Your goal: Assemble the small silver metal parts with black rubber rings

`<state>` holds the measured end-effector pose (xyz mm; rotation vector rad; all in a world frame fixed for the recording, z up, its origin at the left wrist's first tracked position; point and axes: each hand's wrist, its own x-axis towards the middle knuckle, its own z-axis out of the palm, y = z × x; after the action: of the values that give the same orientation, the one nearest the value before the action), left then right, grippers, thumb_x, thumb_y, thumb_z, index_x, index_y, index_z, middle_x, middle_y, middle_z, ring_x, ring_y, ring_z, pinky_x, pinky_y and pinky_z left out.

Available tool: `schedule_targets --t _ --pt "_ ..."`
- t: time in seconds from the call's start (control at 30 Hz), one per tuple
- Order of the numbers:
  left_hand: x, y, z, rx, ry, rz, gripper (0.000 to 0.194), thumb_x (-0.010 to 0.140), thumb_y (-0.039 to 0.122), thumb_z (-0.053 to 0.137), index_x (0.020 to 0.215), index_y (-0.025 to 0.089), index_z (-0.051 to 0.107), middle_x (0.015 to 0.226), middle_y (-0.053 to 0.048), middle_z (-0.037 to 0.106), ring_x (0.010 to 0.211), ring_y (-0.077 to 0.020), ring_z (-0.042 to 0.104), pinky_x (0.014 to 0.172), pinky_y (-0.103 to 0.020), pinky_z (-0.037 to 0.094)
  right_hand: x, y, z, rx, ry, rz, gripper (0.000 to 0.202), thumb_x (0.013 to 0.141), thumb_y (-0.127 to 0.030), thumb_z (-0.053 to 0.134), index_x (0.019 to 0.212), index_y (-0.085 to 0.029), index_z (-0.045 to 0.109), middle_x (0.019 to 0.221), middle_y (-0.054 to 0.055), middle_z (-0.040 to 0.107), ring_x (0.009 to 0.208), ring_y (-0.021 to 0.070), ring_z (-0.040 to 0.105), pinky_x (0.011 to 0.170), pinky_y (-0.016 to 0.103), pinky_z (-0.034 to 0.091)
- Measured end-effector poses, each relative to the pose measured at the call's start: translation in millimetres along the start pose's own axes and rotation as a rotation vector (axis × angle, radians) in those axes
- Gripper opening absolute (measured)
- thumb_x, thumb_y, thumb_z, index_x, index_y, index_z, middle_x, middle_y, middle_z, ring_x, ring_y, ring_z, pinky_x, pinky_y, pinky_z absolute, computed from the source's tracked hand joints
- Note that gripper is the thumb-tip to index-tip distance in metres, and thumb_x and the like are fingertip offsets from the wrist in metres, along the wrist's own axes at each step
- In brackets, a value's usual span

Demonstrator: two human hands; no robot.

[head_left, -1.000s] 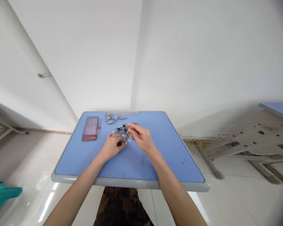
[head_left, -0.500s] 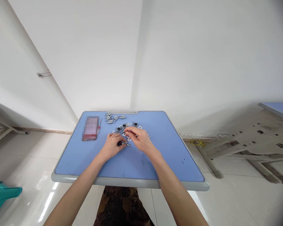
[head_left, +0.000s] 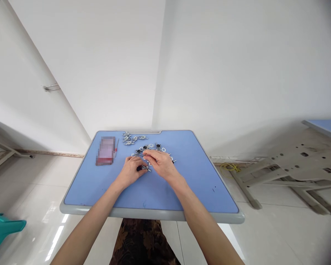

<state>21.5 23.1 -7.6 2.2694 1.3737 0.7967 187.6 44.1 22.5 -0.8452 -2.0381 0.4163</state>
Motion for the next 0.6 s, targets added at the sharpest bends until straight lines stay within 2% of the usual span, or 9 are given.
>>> schedule_targets --t 0.2,0.37,0.6 --pt "0.7 -0.3 0.3 -0.003 0.004 -0.005 0.005 0.078 0.02 0.066 0.082 0.022 0.066 0.083 0.0 0.067 0.086 -0.0191 0.06 0.092 -0.04 0.034 0.9 -6.4 5.1 -0.075 0.036 0.08 0.018 0.09 -0.022 0.049 0.081 -0.021 0.064 0.068 0.0 0.065 0.059 0.0136 0.058 0.058 0.024 0.042" --pt "-0.1 0.6 -0.4 0.012 -0.006 -0.003 0.005 0.079 0.02 0.065 0.083 0.022 0.066 0.082 -0.001 0.066 0.084 -0.019 0.06 0.091 -0.04 0.034 0.3 -9.5 8.3 -0.117 0.087 0.143 0.018 0.089 -0.023 0.05 0.078 -0.021 0.064 0.07 0.001 0.066 0.059 0.0146 0.058 0.058 0.025 0.041" --pt "-0.8 0.3 -1.2 0.014 -0.014 -0.012 0.007 0.079 0.021 0.065 0.085 0.022 0.064 0.085 -0.001 0.065 0.087 -0.0191 0.059 0.092 -0.04 0.034 -2.2 -6.6 -0.5 0.156 0.093 0.23 0.014 0.09 -0.028 0.049 0.09 -0.021 0.061 0.069 0.0 0.063 0.055 0.0133 0.058 0.058 0.026 0.047"
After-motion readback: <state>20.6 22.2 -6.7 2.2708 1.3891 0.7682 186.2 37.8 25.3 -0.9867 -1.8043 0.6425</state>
